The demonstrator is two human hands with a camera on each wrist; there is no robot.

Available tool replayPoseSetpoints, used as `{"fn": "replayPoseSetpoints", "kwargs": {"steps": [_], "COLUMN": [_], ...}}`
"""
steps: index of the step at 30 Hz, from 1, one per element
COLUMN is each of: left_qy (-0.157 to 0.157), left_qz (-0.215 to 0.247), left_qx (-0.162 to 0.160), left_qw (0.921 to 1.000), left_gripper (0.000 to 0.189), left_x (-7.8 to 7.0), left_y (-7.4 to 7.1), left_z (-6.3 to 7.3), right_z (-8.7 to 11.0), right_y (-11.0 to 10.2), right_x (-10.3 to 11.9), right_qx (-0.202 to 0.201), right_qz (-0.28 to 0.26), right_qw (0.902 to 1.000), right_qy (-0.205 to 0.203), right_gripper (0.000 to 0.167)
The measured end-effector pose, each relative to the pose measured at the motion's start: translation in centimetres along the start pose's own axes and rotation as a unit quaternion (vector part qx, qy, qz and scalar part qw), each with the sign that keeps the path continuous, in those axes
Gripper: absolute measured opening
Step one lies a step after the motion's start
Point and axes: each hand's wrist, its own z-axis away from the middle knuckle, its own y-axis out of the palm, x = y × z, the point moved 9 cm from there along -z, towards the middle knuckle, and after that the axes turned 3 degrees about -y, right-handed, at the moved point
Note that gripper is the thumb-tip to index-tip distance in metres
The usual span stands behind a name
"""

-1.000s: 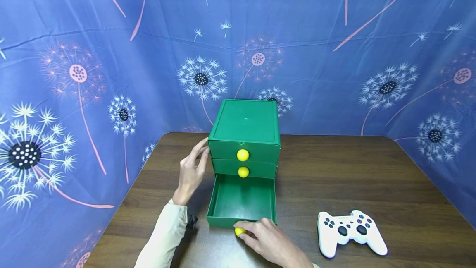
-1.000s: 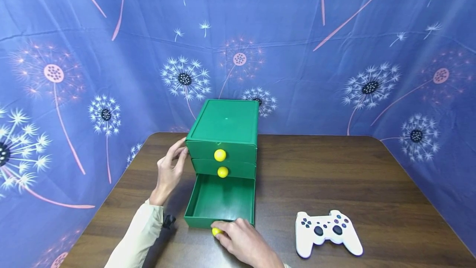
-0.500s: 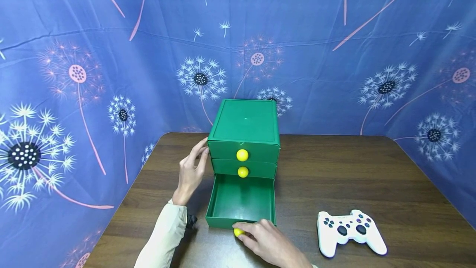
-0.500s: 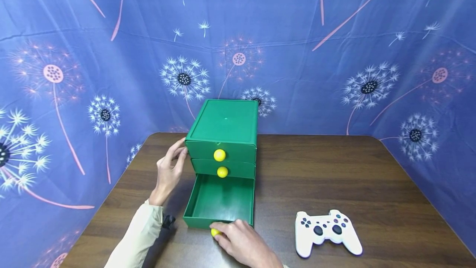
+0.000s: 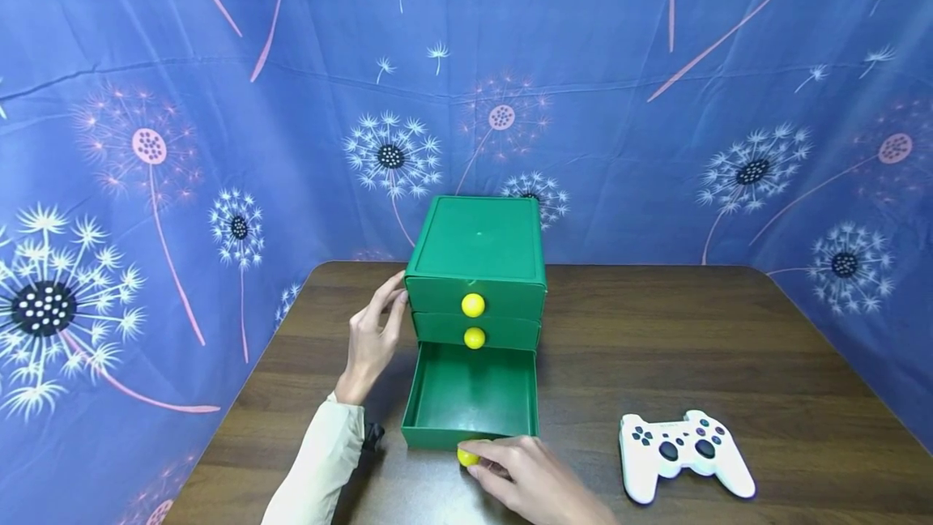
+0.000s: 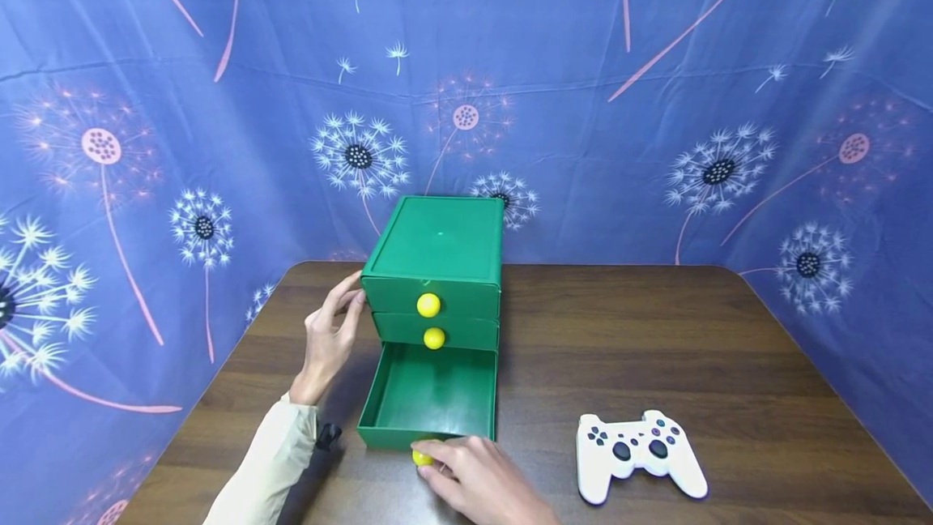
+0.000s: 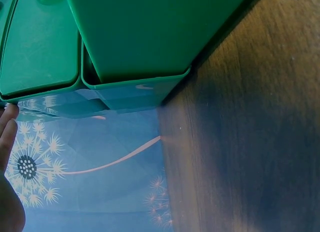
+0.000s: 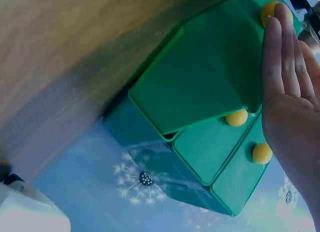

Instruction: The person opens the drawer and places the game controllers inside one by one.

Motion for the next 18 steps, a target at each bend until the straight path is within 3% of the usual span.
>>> {"fn": "replayPoseSetpoints", "kwargs": {"steps": [5, 11, 15, 18], "left_qy": [0.002, 0.006, 0.008, 0.005], "left_qz": [0.003, 0.002, 0.0, -0.002], "left_qx": [0.003, 0.007, 0.008, 0.009], "left_qw": [1.0, 1.0, 0.9999, 0.9999], "left_gripper": [0.049, 0.049, 0.051, 0.051], "left_x": [-0.1, 0.0, 0.0, 0.0], "left_y": [0.0, 0.1, 0.1, 0.1], "left_z": [0.0, 0.0, 0.0, 0.0], "right_z": [0.8, 2.0, 3.0, 3.6], "right_y": [-1.4, -2.7, -3.8, -4.4], "right_x": [1.3, 1.7, 2.4, 2.3], "right_qx": [-0.061, -0.126, -0.182, -0.21], "right_qz": [-0.02, -0.057, -0.034, -0.024], "right_qw": [0.9957, 0.9843, 0.9661, 0.9561], "right_qy": [-0.066, -0.109, -0.18, -0.203], "right_gripper": [0.024, 0.019, 0.028, 0.036]}}
